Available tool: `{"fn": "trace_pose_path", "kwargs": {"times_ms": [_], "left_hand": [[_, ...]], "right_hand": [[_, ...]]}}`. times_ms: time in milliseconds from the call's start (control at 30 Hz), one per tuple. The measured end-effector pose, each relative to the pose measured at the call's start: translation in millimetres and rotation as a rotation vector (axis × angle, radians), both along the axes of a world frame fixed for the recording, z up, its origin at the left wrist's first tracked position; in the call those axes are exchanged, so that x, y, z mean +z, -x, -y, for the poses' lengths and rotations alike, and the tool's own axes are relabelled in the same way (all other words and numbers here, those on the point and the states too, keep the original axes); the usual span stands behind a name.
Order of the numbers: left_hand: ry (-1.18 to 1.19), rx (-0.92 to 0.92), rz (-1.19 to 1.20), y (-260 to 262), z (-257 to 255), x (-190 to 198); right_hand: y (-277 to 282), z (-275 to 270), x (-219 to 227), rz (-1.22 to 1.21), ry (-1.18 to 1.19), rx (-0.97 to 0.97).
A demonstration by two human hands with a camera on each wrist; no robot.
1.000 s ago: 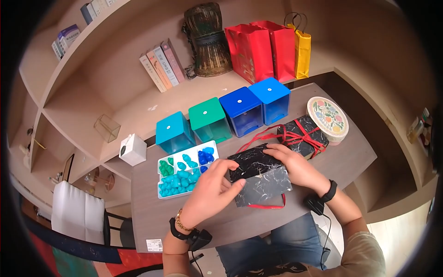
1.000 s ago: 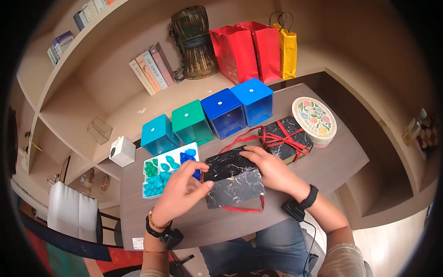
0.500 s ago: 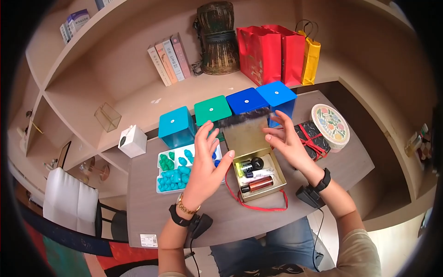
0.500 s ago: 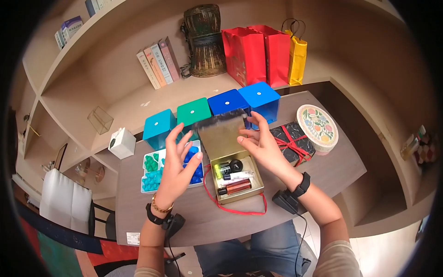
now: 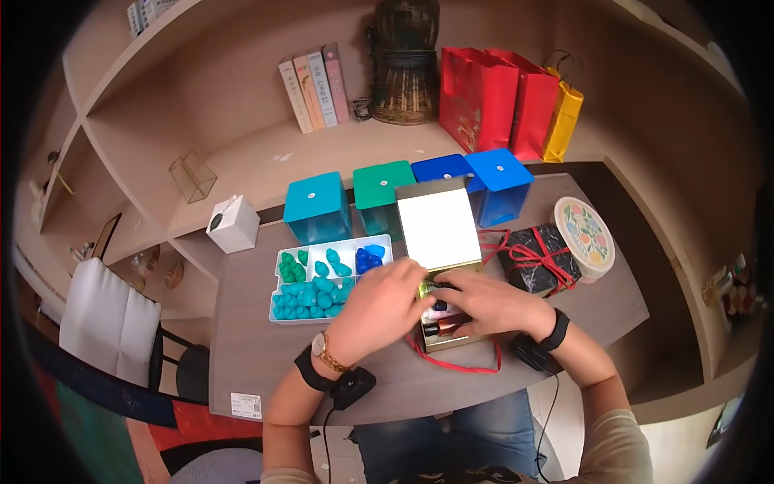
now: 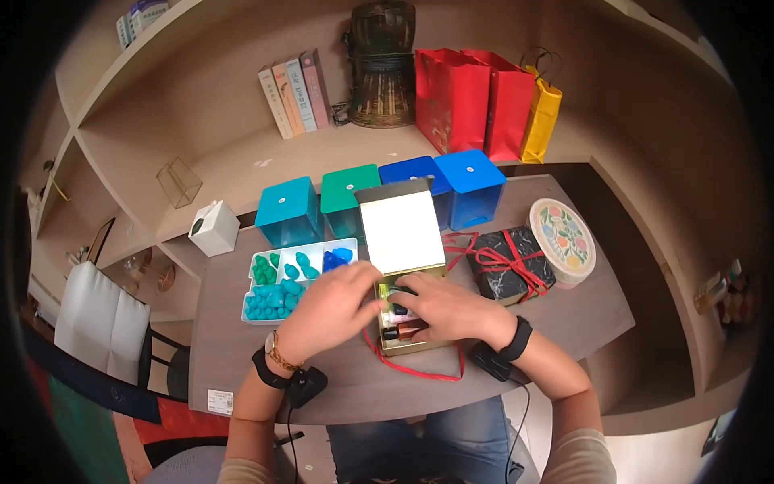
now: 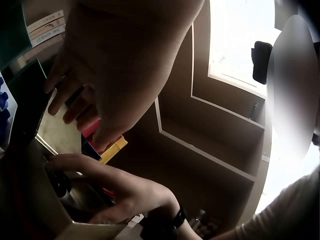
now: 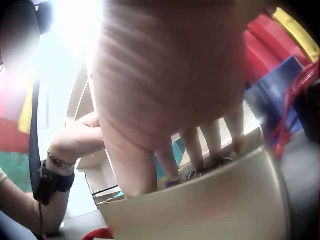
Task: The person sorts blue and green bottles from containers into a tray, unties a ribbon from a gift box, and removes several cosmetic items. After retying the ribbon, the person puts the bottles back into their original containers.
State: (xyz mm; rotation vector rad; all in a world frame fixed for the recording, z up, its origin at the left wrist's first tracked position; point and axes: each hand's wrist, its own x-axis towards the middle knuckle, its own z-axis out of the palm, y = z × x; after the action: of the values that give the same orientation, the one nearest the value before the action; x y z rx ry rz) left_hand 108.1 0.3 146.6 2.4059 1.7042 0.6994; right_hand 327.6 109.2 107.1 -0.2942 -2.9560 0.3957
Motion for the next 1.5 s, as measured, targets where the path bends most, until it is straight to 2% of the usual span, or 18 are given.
{"fn": "trace_pose_path", "kwargs": {"times_ms": [67,167,400,533,700,800,933,1133,1233,1367,1500], "left_hand": [[0.023,-0.055,-0.081,-6.1,6.0,-4.4],[0.121,-0.098,-0.109,-7.7,13.2,-7.2],[0.106,0.056,-0.26,0.1,13.8,-7.1],[0.099,0.04,-0.255,2.7,5.1,-19.9],[-0.01,-0.024,-0.249,-1.9,-7.8,-34.3],[-0.068,-0.005,-0.184,-9.3,-15.8,-34.8],[-0.085,-0.019,-0.155,-13.1,-24.6,-49.8],[-0.113,0.017,-0.163,-22.1,-27.8,-71.9],[-0.167,0.015,-0.135,-23.6,-28.6,-73.3],[-0.157,0.043,-0.215,-24.5,-30.5,-75.7],[-0.109,0.049,-0.186,-25.7,-29.8,-67.6]], "right_hand": [[6.7,-3.1,0.6,0.083,-0.072,0.042],[20.8,4.5,11.5,0.304,-0.111,-0.036],[32.5,7.8,24.4,0.327,-0.151,-0.046],[27.1,-1.7,27.9,0.274,-0.131,-0.021],[17.8,-4.9,31.7,0.213,-0.155,-0.153],[16.6,-7.7,29.2,0.296,-0.121,-0.098],[16.2,-4.5,20.0,0.142,-0.127,-0.061],[21.6,-10.1,3.8,0.165,-0.19,-0.052],[21.4,-15.1,11.0,0.215,-0.164,-0.042],[11.9,-18.8,31.9,0.082,-0.121,0.051],[4.8,-11.2,67.4,0.076,-0.055,-0.109]]}}
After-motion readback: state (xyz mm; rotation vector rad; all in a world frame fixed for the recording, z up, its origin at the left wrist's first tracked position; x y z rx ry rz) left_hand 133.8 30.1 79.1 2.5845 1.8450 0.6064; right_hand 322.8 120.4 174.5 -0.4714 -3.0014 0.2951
